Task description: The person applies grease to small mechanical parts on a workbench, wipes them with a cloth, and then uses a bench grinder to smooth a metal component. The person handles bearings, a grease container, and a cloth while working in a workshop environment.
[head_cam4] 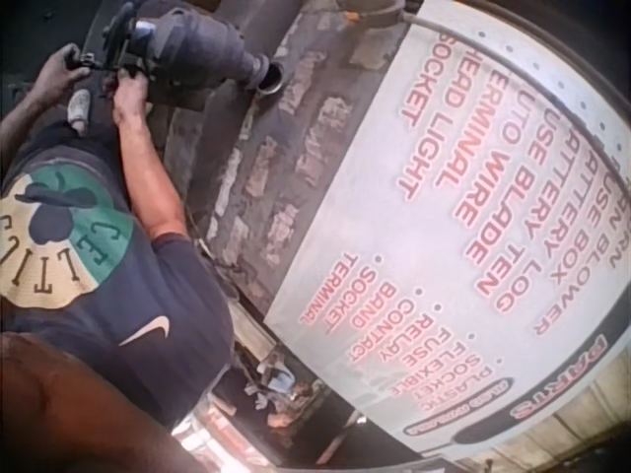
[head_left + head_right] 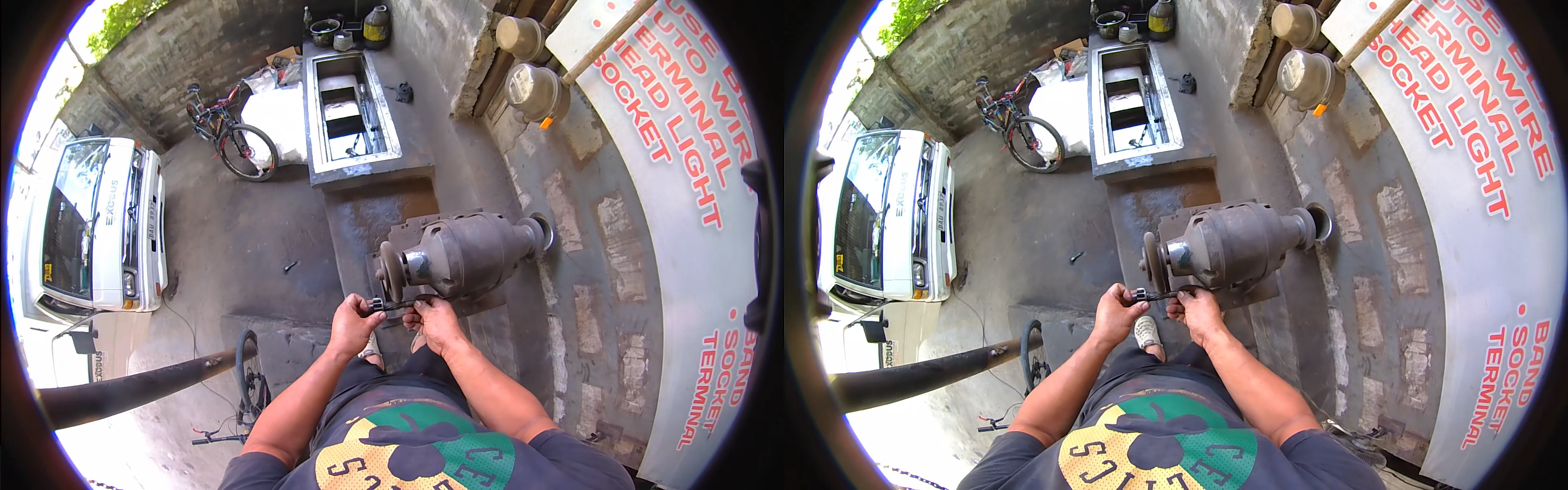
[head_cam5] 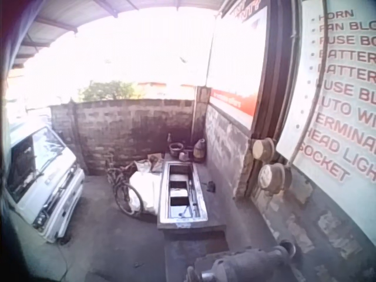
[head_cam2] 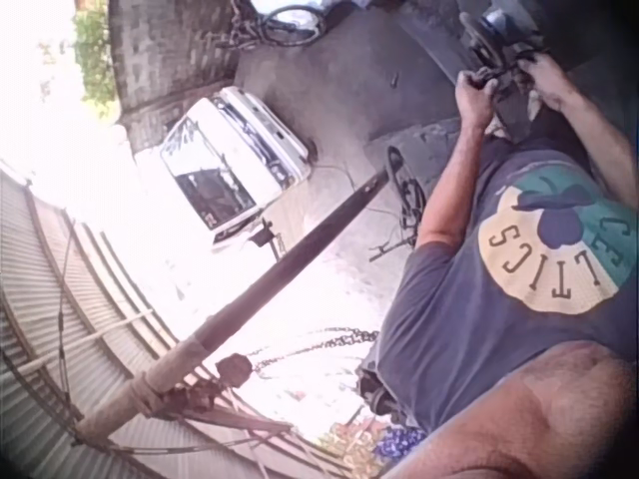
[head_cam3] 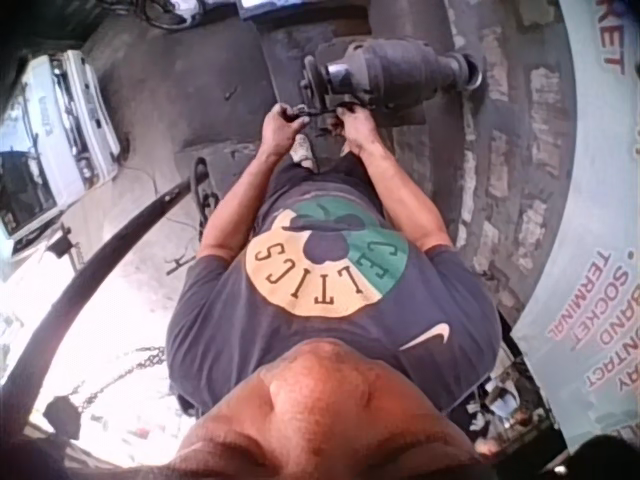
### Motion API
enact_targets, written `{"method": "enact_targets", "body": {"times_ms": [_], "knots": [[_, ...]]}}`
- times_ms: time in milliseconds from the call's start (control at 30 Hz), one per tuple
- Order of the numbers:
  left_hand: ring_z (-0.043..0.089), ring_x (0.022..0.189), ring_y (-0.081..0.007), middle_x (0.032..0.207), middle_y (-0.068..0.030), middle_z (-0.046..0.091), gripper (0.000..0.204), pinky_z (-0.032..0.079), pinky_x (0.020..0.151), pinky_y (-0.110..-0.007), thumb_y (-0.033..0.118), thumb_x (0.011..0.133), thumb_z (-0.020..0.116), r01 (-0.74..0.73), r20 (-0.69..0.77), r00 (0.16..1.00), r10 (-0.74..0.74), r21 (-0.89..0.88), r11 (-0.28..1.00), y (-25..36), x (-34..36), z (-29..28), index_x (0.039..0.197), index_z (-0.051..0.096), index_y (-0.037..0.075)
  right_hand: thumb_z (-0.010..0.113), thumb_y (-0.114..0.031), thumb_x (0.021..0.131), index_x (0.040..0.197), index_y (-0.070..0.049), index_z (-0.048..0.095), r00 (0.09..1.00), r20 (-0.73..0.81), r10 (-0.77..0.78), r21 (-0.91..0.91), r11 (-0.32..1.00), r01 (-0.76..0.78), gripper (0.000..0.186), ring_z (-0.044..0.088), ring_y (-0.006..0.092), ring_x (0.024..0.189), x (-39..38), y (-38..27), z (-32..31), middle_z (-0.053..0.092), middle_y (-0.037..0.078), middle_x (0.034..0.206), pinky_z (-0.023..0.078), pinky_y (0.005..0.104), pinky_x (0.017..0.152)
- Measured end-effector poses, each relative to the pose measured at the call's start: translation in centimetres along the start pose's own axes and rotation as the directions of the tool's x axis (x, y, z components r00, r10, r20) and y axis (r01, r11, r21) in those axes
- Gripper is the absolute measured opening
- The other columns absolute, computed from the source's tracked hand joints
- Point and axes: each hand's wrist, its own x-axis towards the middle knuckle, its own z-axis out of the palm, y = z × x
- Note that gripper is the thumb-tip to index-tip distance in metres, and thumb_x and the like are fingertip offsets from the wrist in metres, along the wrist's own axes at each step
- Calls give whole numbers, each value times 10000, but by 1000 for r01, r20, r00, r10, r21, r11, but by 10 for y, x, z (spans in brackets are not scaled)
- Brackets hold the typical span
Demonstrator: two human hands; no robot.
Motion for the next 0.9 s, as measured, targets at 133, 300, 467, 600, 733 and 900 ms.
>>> {"method": "enact_targets", "body": {"times_ms": [133, 300, 467, 600, 733, 900], "knots": [[482, 786, -99, 819, 7, 560, 449, 478, 691, -305, 69, 860, 916, 22, 2, 1000, -22, 134, 991, 15, 3, 7, 871, 468, 78, 542, -155, 1138, 1140, -14, 637, 998, -68, -4, 90, 996, 10, 171, 730, 204, 825, -2, 7, -5, 729, 107, 980, 634, 371, 769], [584, 878, -97, 997, -78, 726, 471, 542, 773, -283, -1, 850, 893, 36, 22, 999, -39, 124, 992, 34, -7, 5, 863, 432, 94, 566, -163, 1132, 1149, -12, 636, 998, -51, -41, 68, 997, 44, 167, 728, 195, 830, 0, 9, -4, 725, 101, 976, 632, 370, 772], [628, 1063, -129, 1271, -166, 724, 468, 562, 914, -308, -88, 834, 864, -18, 24, 1000, 18, -4, 1000, 15, -12, -11, 874, 428, 77, 577, -123, 1123, 1159, -9, 640, 991, -45, -128, 26, 991, 129, 135, 710, 167, 817, 0, 12, 15, 716, 84, 960, 614, 341, 766], [589, 892, -108, 986, -20, 638, 432, 550, 818, -294, -62, 856, 869, 218, 128, 975, -181, -398, 891, 6, 1, -4, 907, 469, 93, 594, -117, 1114, 1208, -20, 610, 974, -32, -225, 19, 974, 225, 135, 723, 181, 871, -7, 20, -4, 718, 90, 997, 622, 352, 837], [640, 931, -119, 1054, -81, 685, 436, 596, 833, -279, -93, 861, 847, 136, 63, 989, -132, -80, 987, 0, 7, 2, 921, 457, 92, 595, -105, 1110, 1198, -22, 614, 978, -87, -189, 80, 977, 196, 122, 721, 193, 899, -6, 25, -4, 716, 96, 1023, 624, 364, 856], [666, 1067, -154, 1218, -201, 752, 484, 574, 891, -296, -95, 833, 853, 7, 33, 999, -1, -182, 983, 17, -4, -16, 841, 402, 81, 585, -106, 1114, 1184, -19, 629, 996, -75, -43, 260, 964, 61, 120, 731, 220, 924, -2, 28, 19, 726, 103, 1034, 637, 399, 869]]}}
